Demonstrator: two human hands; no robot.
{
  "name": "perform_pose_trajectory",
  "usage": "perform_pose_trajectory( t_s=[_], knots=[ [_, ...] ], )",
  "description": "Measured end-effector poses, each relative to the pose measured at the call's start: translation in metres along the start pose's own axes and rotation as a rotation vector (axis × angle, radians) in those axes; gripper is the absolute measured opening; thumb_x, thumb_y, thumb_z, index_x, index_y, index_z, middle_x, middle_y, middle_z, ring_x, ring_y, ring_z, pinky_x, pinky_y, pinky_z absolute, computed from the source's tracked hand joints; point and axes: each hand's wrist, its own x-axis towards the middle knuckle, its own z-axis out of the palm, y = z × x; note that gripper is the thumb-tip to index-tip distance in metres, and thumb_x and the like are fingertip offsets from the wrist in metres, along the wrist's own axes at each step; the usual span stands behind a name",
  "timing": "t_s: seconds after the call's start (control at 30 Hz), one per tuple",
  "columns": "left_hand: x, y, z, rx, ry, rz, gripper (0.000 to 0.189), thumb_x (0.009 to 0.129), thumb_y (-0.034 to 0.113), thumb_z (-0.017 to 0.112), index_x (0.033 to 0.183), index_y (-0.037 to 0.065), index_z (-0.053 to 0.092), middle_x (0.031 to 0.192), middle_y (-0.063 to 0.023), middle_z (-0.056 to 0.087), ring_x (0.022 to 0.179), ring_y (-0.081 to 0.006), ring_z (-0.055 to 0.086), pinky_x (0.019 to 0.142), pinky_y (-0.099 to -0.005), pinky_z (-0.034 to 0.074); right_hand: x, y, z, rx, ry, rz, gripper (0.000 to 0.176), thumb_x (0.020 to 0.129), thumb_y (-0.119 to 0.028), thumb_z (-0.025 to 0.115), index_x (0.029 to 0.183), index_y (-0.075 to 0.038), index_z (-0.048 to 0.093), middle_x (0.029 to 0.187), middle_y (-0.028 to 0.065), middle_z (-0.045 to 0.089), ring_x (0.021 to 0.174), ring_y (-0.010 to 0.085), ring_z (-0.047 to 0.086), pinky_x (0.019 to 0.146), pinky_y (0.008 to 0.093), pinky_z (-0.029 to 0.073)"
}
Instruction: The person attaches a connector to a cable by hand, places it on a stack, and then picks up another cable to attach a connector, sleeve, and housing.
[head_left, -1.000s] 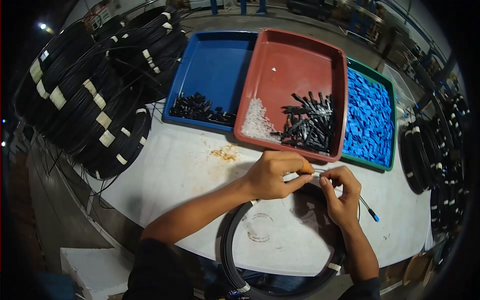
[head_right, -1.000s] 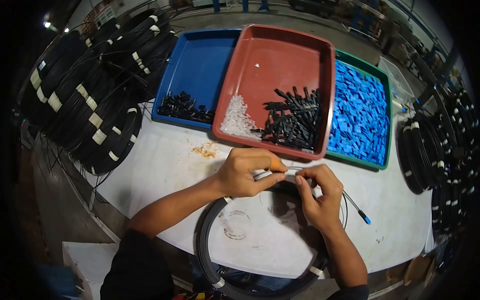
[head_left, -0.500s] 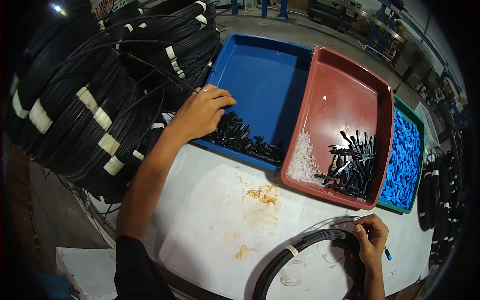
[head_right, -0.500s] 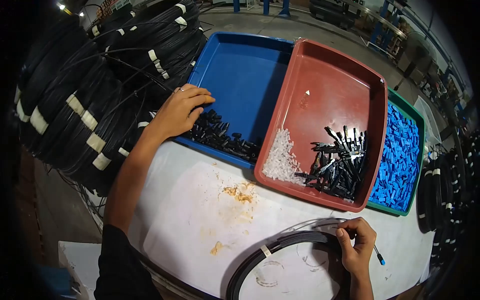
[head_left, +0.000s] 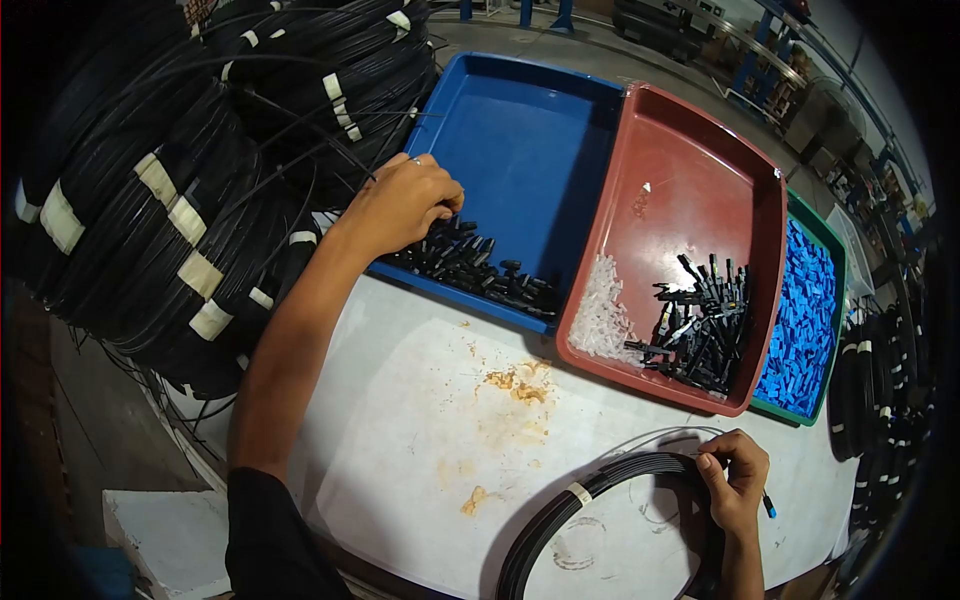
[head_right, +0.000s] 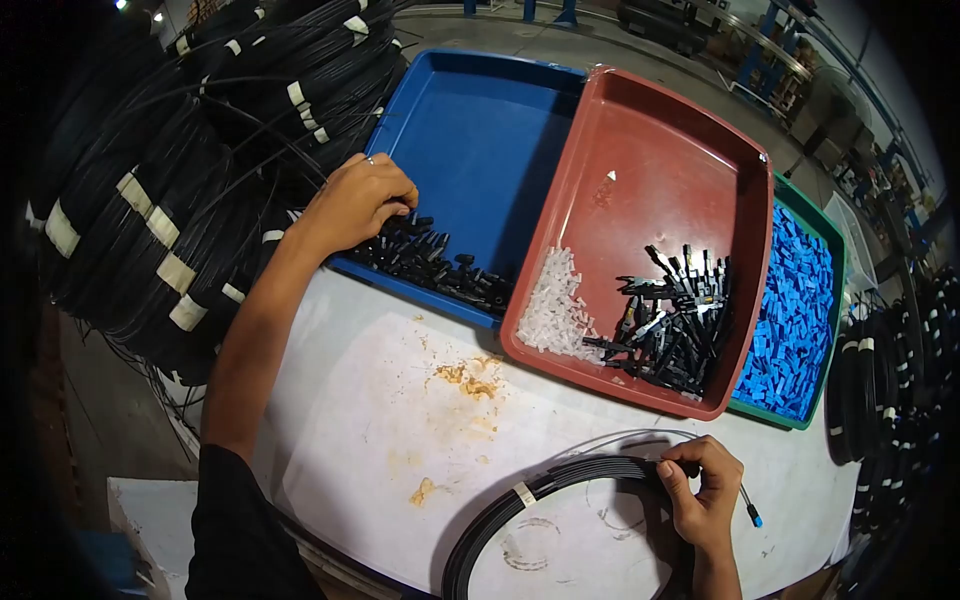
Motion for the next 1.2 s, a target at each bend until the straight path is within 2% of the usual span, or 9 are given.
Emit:
perform_pose_trajectory(
  t_s=[0.17,0.3,0.5,0.73,0.93,1.1,1.13,1.17,1.2],
  knots=[
    [0.001,-0.003,0.004,0.003,0.099,-0.021,0.014,0.089,0.003,0.070,0.100,0.009,0.076,0.095,-0.0033,0.075,0.099,-0.0214,0.066,0.095,-0.0372,0.047,-0.002,0.004,-0.002,0.039,-0.011,-0.005,0.015,0.086,-0.012,0.079,0.085,0.000,0.070,0.076,0.0064,0.066,0.064,0.0124,0.057,0.060,0.0264,0.042],
    [-0.003,0.003,-0.006,-0.033,0.036,-0.021,0.015,0.089,0.003,0.070,0.099,0.010,0.078,0.100,-0.0022,0.077,0.104,-0.0203,0.066,0.097,-0.0367,0.046,-0.002,0.002,-0.002,0.042,-0.012,-0.029,0.015,0.085,-0.011,0.079,0.085,0.000,0.070,0.076,0.0066,0.066,0.064,0.0124,0.057,0.060,0.0260,0.042],
    [-0.013,0.008,-0.015,0.073,-0.026,-0.013,0.014,0.086,0.007,0.075,0.099,0.010,0.079,0.098,-0.0009,0.076,0.102,-0.0192,0.065,0.095,-0.0356,0.045,0.000,0.002,-0.003,0.039,-0.027,-0.014,0.014,0.085,-0.010,0.079,0.085,0.001,0.070,0.077,0.0067,0.066,0.064,0.0121,0.056,0.060,0.0256,0.042],
    [-0.011,-0.002,0.001,0.054,0.029,0.051,0.016,0.085,0.006,0.074,0.099,0.011,0.081,0.095,0.0004,0.078,0.101,-0.0182,0.065,0.097,-0.0351,0.044,0.000,0.003,-0.002,0.035,-0.032,0.006,0.014,0.084,-0.010,0.080,0.085,0.001,0.071,0.076,0.0066,0.066,0.064,0.0117,0.056,0.060,0.0255,0.041],
    [-0.010,0.002,-0.005,0.038,-0.055,0.051,0.022,0.085,0.000,0.071,0.104,0.008,0.079,0.105,-0.0048,0.072,0.107,-0.0216,0.062,0.100,-0.0367,0.044,0.001,0.002,0.001,0.020,-0.027,-0.007,0.013,0.084,-0.010,0.079,0.085,0.001,0.071,0.075,0.0070,0.066,0.063,0.0127,0.056,0.060,0.0262,0.042],
    [-0.008,0.019,-0.019,-0.272,0.132,-0.067,0.017,0.090,0.000,0.065,0.104,0.002,0.074,0.104,-0.0072,0.070,0.107,-0.0253,0.061,0.102,-0.0385,0.044,0.000,-0.001,-0.003,-0.038,-0.063,-0.056,0.011,0.084,-0.010,0.079,0.085,-0.001,0.072,0.075,0.0070,0.067,0.063,0.0152,0.059,0.059,0.0285,0.045],
    [-0.008,0.026,-0.022,-0.340,0.143,-0.074,0.016,0.092,0.001,0.066,0.107,0.001,0.070,0.102,-0.0059,0.069,0.102,-0.0203,0.063,0.098,-0.0364,0.047,0.001,-0.004,-0.004,-0.053,-0.083,-0.059,0.011,0.085,-0.010,0.078,0.086,-0.001,0.073,0.076,0.0077,0.068,0.064,0.0161,0.060,0.059,0.0289,0.045],
    [-0.008,0.037,-0.023,-0.340,0.143,-0.046,0.016,0.092,0.001,0.066,0.107,0.001,0.070,0.102,-0.0059,0.069,0.102,-0.0203,0.063,0.098,-0.0364,0.047,0.000,-0.008,-0.006,-0.067,-0.101,-0.058,0.011,0.085,-0.011,0.078,0.087,-0.001,0.073,0.076,0.0085,0.068,0.064,0.0169,0.061,0.060,0.0294,0.045],
    [-0.009,0.049,-0.021,-0.536,0.201,-0.131,0.015,0.092,0.003,0.067,0.107,0.004,0.070,0.098,-0.0043,0.070,0.098,-0.0174,0.065,0.091,-0.0339,0.047,0.000,-0.006,-0.005,-0.047,-0.098,-0.106,0.011,0.086,-0.011,0.078,0.088,-0.001,0.074,0.077,0.0090,0.068,0.064,0.0180,0.061,0.060,0.0300,0.046]
  ],
)
